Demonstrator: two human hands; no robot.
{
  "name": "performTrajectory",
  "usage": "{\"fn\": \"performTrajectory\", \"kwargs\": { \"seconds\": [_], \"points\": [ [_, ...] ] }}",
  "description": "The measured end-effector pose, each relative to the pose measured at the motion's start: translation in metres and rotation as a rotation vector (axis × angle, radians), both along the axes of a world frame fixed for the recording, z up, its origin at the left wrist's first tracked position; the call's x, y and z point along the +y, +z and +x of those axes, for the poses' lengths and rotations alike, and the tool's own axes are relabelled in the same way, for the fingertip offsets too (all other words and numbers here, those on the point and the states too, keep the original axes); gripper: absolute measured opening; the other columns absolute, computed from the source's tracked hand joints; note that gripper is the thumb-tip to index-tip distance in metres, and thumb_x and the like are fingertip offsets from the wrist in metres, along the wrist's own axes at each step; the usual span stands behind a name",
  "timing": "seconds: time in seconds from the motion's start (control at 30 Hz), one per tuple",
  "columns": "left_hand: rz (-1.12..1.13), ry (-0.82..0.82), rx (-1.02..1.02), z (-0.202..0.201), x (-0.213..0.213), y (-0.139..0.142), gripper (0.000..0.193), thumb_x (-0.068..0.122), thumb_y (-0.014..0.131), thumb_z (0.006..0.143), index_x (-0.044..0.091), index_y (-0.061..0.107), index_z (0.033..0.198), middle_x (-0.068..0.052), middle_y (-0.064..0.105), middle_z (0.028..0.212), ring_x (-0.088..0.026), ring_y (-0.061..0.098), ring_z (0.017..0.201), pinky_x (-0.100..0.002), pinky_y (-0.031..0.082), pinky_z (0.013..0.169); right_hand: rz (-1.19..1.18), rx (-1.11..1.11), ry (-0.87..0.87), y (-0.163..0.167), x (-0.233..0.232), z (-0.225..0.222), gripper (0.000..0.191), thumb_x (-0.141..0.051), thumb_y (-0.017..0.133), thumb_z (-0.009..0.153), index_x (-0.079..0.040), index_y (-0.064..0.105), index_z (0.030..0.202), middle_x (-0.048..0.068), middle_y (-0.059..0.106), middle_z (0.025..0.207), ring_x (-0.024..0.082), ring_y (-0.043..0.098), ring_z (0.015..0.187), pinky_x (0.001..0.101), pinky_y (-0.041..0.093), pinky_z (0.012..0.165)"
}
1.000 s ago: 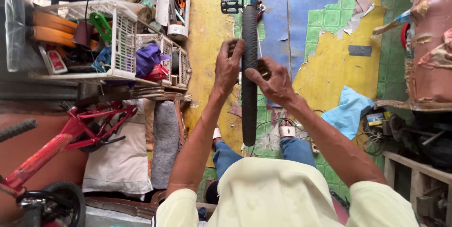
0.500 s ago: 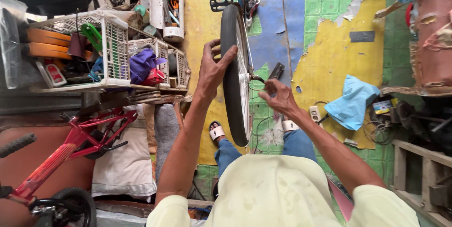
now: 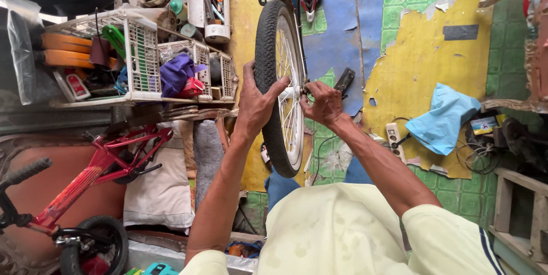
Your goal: The person removes a bicycle wheel, uses an angle grinder to cut a metal part of the frame, then reinstalls the wheel and tightens the axle nuts. The person handles the wheel, frame, and tools throughout the sequence.
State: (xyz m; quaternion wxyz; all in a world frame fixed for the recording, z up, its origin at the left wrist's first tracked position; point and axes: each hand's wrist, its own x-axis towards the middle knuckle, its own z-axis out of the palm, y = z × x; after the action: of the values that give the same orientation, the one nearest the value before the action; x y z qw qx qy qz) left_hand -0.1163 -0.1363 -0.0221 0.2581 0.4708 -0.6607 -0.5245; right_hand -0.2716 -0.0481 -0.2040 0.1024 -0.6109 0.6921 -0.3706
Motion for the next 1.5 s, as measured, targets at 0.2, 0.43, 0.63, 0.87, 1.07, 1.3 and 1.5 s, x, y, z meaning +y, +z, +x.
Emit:
{"fn": "performTrajectory", "kwargs": {
  "seconds": [0.2,0.43,0.63,0.87,1.07,1.3,1.5],
  "points": [
    [0.024,0.022,-0.033,-0.008,-0.01,0.003,0.069,0.035,0.08,0.087,-0.001,0.045,0.135,-0.008,0.069,0.1,-0.015,0.068,0.086,-0.029,0.057,0.074,-0.019,0.001,0.158,-0.014,-0.005,-0.012,0.02,-0.016,0.071,0.088,0.001,0.067,0.097,0.016,0.068,0.08,0.028,0.068,0.064,0.0397,0.056,0.057],
    [0.02,0.012,-0.239,-0.014,-0.018,0.014,0.068,0.033,0.079,0.085,0.0,0.046,0.134,-0.01,0.068,0.096,-0.017,0.067,0.082,-0.034,0.056,0.073,0.095,-0.114,0.198,-0.023,-0.009,-0.022,0.016,-0.018,0.071,0.09,-0.002,0.07,0.096,0.013,0.071,0.077,0.022,0.067,0.06,0.0363,0.057,0.057],
    [0.04,0.063,-0.304,-0.022,-0.015,0.021,0.062,0.023,0.074,0.083,0.0,0.045,0.132,-0.014,0.073,0.098,-0.022,0.073,0.082,-0.039,0.06,0.076,0.153,-0.183,0.254,-0.021,-0.018,-0.026,0.012,-0.015,0.07,0.091,-0.002,0.071,0.09,0.014,0.071,0.072,0.019,0.063,0.053,0.0338,0.056,0.052],
    [0.081,0.047,-0.418,-0.034,-0.036,0.027,0.052,0.019,0.072,0.081,-0.002,0.051,0.124,-0.016,0.072,0.094,-0.025,0.073,0.078,-0.041,0.061,0.072,0.335,-0.294,0.23,-0.013,-0.017,-0.021,0.01,-0.01,0.067,0.094,-0.002,0.071,0.09,0.015,0.073,0.076,0.023,0.066,0.054,0.0353,0.057,0.047],
    [-0.008,0.083,-0.359,-0.028,-0.024,0.032,0.052,0.019,0.074,0.079,-0.002,0.053,0.122,-0.017,0.072,0.096,-0.028,0.072,0.083,-0.042,0.06,0.077,0.162,-0.29,0.186,-0.003,-0.013,-0.014,0.01,-0.008,0.071,0.087,0.001,0.071,0.09,0.02,0.072,0.08,0.032,0.072,0.067,0.041,0.059,0.065],
    [-0.152,0.124,-0.407,-0.017,-0.007,0.037,0.055,0.021,0.072,0.079,-0.001,0.054,0.126,-0.022,0.072,0.099,-0.035,0.073,0.088,-0.045,0.058,0.082,0.197,-0.346,0.295,-0.009,-0.011,-0.028,0.039,-0.021,0.08,0.081,0.004,0.065,0.106,0.021,0.073,0.088,0.033,0.073,0.079,0.0438,0.059,0.074],
    [-0.072,0.23,-0.652,-0.019,-0.009,0.04,0.058,0.027,0.073,0.079,0.005,0.054,0.129,-0.024,0.073,0.1,-0.042,0.071,0.096,-0.051,0.056,0.087,0.306,-0.261,0.38,-0.013,-0.02,-0.033,0.04,-0.028,0.074,0.088,0.001,0.063,0.113,0.019,0.072,0.088,0.034,0.071,0.077,0.0453,0.057,0.074]
  ]
}}
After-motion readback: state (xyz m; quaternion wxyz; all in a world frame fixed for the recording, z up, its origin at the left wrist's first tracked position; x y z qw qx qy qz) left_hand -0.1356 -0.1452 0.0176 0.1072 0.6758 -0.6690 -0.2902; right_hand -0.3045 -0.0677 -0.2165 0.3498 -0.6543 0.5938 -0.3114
